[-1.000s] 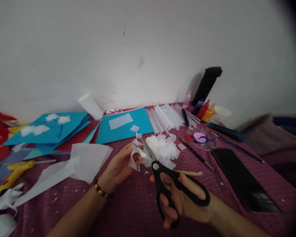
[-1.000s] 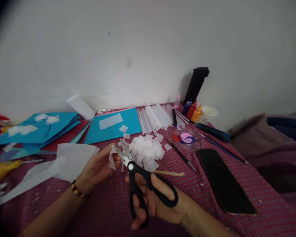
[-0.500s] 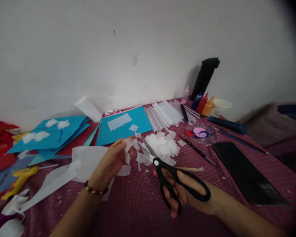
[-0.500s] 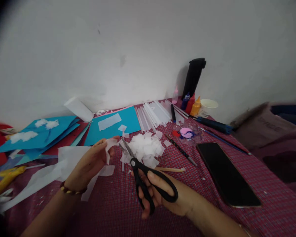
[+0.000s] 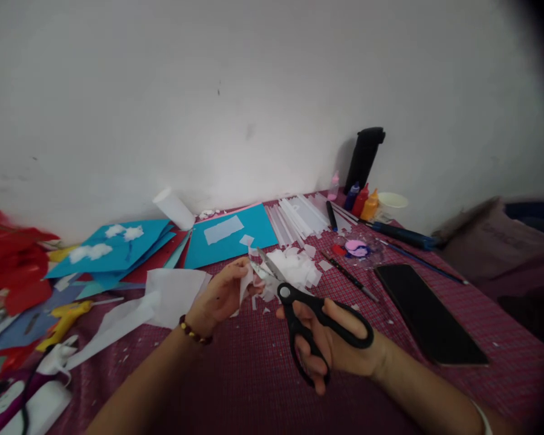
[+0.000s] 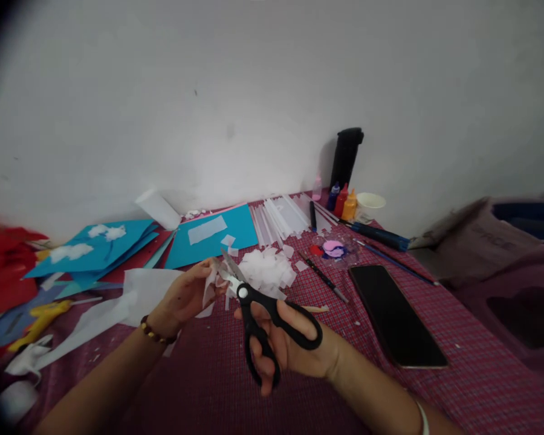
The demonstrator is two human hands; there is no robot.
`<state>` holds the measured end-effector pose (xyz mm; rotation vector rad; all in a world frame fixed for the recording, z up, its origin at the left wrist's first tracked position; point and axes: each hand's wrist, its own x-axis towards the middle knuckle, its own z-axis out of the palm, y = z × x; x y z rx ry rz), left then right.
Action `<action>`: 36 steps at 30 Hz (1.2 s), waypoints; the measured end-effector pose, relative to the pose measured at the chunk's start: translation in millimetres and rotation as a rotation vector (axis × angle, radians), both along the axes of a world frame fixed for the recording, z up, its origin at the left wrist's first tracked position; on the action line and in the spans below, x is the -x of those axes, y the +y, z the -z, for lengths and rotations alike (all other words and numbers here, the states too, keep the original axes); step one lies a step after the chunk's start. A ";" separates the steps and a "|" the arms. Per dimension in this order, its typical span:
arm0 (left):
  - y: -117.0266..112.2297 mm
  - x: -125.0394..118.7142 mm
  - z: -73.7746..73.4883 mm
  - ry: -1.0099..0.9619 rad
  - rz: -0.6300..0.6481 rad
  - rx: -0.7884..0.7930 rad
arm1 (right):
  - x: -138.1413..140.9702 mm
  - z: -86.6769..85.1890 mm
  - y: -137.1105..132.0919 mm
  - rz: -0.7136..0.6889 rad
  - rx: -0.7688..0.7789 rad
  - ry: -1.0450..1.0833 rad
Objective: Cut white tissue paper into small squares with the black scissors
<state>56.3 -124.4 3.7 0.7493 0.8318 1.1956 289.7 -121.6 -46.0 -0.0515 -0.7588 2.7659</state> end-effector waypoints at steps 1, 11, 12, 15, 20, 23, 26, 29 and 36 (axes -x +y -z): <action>2.1 -1.7 -3.2 0.024 -0.006 -0.034 | -1.6 -2.6 1.5 0.029 -0.013 0.014; 51.1 15.8 -39.0 0.960 -0.117 -0.216 | -15.6 -13.5 18.4 0.272 -0.136 -0.079; 53.5 18.2 -43.5 0.991 -0.130 -0.219 | -14.2 -12.6 17.2 0.281 -0.148 -0.111; 53.6 23.8 -55.3 1.054 -0.123 -0.193 | -7.7 -9.1 9.2 0.315 -0.213 -0.183; 35.1 29.4 -51.4 0.904 -0.067 -0.016 | 0.1 -3.4 -4.5 0.274 -0.298 -0.266; 19.9 30.6 -34.7 0.750 -0.079 0.071 | 0.9 -6.0 -4.2 0.219 -0.315 -0.297; 6.6 27.6 -17.4 0.671 -0.075 0.133 | 1.2 -13.4 -0.1 0.201 -0.439 -0.372; -1.5 19.9 -5.9 0.637 -0.064 0.177 | 3.2 -22.2 1.1 0.218 -0.537 -0.474; 3.4 5.2 4.0 0.672 -0.048 0.171 | 9.8 -32.6 -2.5 0.291 -0.547 -0.515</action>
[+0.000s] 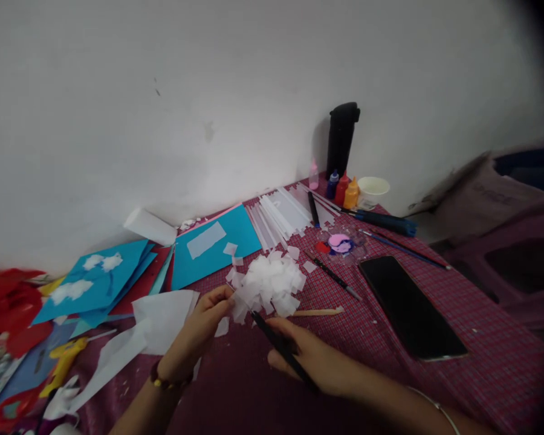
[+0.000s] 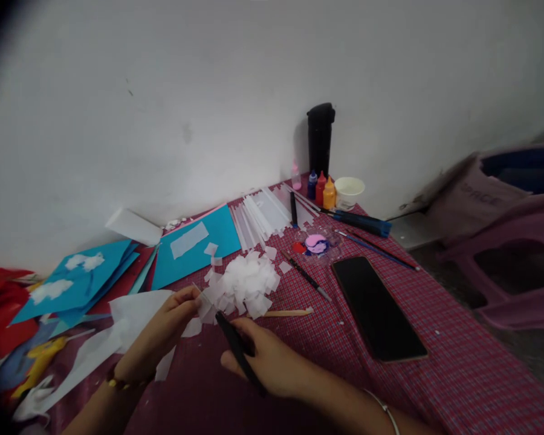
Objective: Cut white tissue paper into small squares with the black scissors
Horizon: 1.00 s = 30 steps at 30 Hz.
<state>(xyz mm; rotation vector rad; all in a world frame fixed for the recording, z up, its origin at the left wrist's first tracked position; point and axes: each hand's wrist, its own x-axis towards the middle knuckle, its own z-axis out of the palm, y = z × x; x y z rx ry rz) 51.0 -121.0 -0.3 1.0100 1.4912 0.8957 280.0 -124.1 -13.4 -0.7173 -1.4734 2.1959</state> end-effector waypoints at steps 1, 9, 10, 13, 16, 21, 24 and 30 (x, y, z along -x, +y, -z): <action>1.9 -0.6 0.0 -0.009 0.010 0.003 | 0.2 0.3 0.5 -0.006 0.002 0.006; 11.9 -2.0 -9.4 -0.061 0.073 0.014 | 0.5 7.8 3.2 -0.010 0.012 -0.011; 13.6 -1.9 -9.9 -0.070 0.079 0.009 | 0.6 8.4 3.0 -0.010 0.006 -0.007; 20.0 -2.1 -9.7 -0.077 0.120 -0.025 | 0.5 9.7 3.2 0.005 0.010 0.002; 27.1 -4.7 -8.5 -0.060 0.141 -0.048 | -0.7 10.0 5.5 0.027 0.018 -0.015; 36.2 -10.5 -7.4 -0.034 0.156 -0.049 | -2.0 12.7 9.2 0.066 -0.004 -0.041; 39.8 -9.5 -7.3 -0.042 0.174 -0.050 | 0.3 21.2 7.8 0.105 0.024 -0.045; 39.6 5.4 -3.9 -0.119 0.273 0.076 | 4.2 32.9 6.5 0.193 0.128 -0.066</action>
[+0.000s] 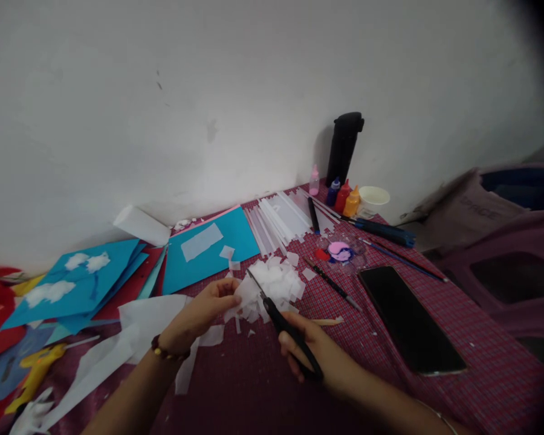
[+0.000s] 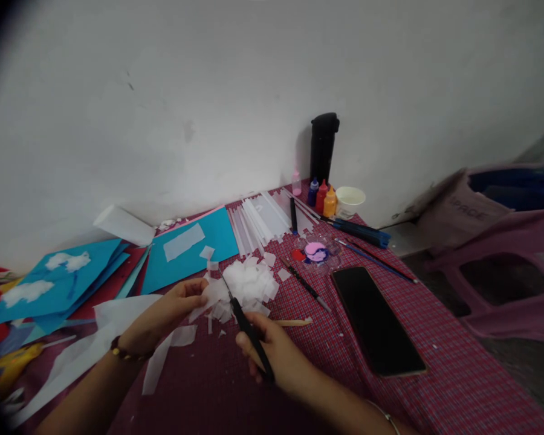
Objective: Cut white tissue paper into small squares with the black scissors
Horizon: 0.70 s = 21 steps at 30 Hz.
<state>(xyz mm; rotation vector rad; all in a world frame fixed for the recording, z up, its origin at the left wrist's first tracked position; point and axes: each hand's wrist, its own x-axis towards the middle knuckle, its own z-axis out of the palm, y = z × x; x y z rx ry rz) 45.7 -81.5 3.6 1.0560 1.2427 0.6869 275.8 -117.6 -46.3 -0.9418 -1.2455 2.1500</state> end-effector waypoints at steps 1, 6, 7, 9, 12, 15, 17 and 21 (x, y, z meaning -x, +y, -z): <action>0.0 2.9 1.3 -0.007 -0.016 0.009 | 0.0 -0.8 0.5 0.009 0.007 0.005; 12.7 14.9 2.2 0.038 -0.166 -0.039 | -2.5 -7.5 1.6 0.048 0.091 0.093; 17.8 16.8 0.8 0.050 -0.191 -0.050 | -3.1 -7.6 1.5 0.039 0.098 0.103; 29.0 19.9 -2.7 0.041 -0.234 -0.079 | -4.0 -6.4 1.3 0.013 0.109 0.120; 41.9 20.8 -6.5 0.018 -0.251 -0.110 | -4.4 -3.6 2.4 -0.042 0.119 0.138; 44.1 15.9 -5.3 0.050 -0.183 -0.114 | -5.0 -2.7 5.0 -0.079 0.063 0.143; 40.3 10.9 -1.6 0.057 -0.126 -0.090 | -5.7 -2.7 6.9 -0.081 0.008 0.123; 30.8 2.8 8.7 0.052 -0.060 -0.010 | -5.9 -0.5 8.8 -0.074 -0.029 0.099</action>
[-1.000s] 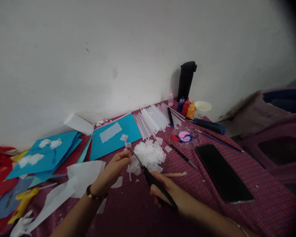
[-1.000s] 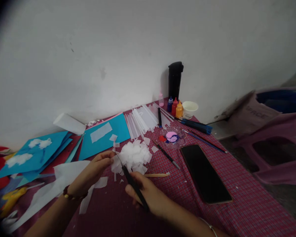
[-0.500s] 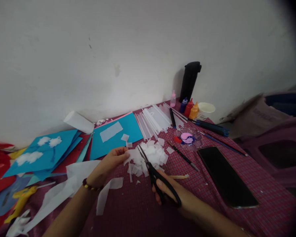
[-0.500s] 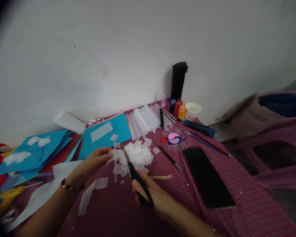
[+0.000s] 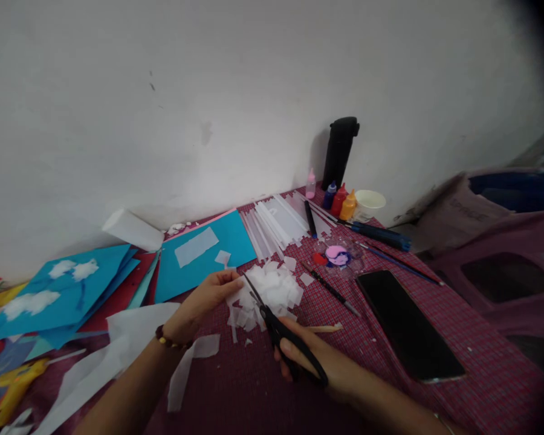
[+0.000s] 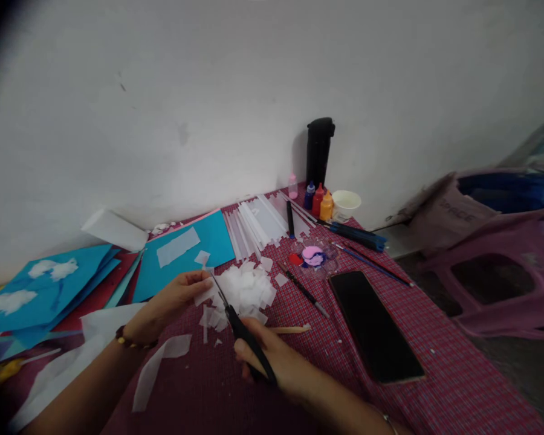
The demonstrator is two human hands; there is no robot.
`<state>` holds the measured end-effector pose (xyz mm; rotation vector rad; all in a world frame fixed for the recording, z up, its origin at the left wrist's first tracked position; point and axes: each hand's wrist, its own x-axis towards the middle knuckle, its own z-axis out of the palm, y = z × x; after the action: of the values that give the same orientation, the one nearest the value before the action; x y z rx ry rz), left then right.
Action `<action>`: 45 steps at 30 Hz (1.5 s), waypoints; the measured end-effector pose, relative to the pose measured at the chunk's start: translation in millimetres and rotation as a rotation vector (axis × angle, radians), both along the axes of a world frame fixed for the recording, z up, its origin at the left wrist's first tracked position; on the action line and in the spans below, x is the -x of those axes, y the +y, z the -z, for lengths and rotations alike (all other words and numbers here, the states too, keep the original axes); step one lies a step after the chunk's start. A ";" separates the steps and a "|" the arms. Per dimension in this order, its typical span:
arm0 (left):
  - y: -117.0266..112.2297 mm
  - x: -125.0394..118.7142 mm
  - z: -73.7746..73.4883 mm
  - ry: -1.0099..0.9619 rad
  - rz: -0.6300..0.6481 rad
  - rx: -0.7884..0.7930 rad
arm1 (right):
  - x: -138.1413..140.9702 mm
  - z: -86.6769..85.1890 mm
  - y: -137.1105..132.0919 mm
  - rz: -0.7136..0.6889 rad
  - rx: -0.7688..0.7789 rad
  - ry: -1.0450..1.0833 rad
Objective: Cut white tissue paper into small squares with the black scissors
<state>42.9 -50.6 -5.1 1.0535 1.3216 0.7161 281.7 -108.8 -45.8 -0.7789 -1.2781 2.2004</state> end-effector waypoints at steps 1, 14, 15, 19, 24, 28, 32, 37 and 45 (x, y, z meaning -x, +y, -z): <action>-1.2 -1.4 2.3 0.002 0.001 0.008 | 0.3 0.9 0.0 0.002 0.002 0.006; -5.0 -25.3 14.1 -0.069 -0.176 0.007 | 3.7 0.0 0.7 0.064 0.009 -0.039; -5.2 -26.4 14.3 -0.077 -0.184 0.015 | 3.7 -0.6 1.0 0.067 0.007 -0.045; -3.5 -28.5 16.0 -0.087 -0.211 0.015 | 3.6 -3.0 2.1 0.083 -0.014 -0.067; -0.3 -25.8 16.1 -0.150 -0.212 0.042 | 5.0 2.6 3.4 0.146 0.038 -0.093; -1.9 -15.5 13.1 -0.215 -0.174 0.102 | 5.8 7.6 4.9 0.175 0.095 -0.095; -0.4 -5.5 9.1 -0.163 -0.181 0.055 | 3.7 4.0 5.9 0.140 0.115 -0.042; 9.3 -2.2 4.8 -0.132 -0.256 -0.030 | -1.1 -4.2 5.4 0.039 0.072 -0.050; 2.3 -21.9 9.2 -0.133 -0.203 0.064 | -2.7 -0.5 8.4 0.005 -0.034 -0.102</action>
<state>64.8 -48.3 -14.3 0.8140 1.3387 0.8742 284.3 -100.5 -45.3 -0.8907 -1.3570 2.1541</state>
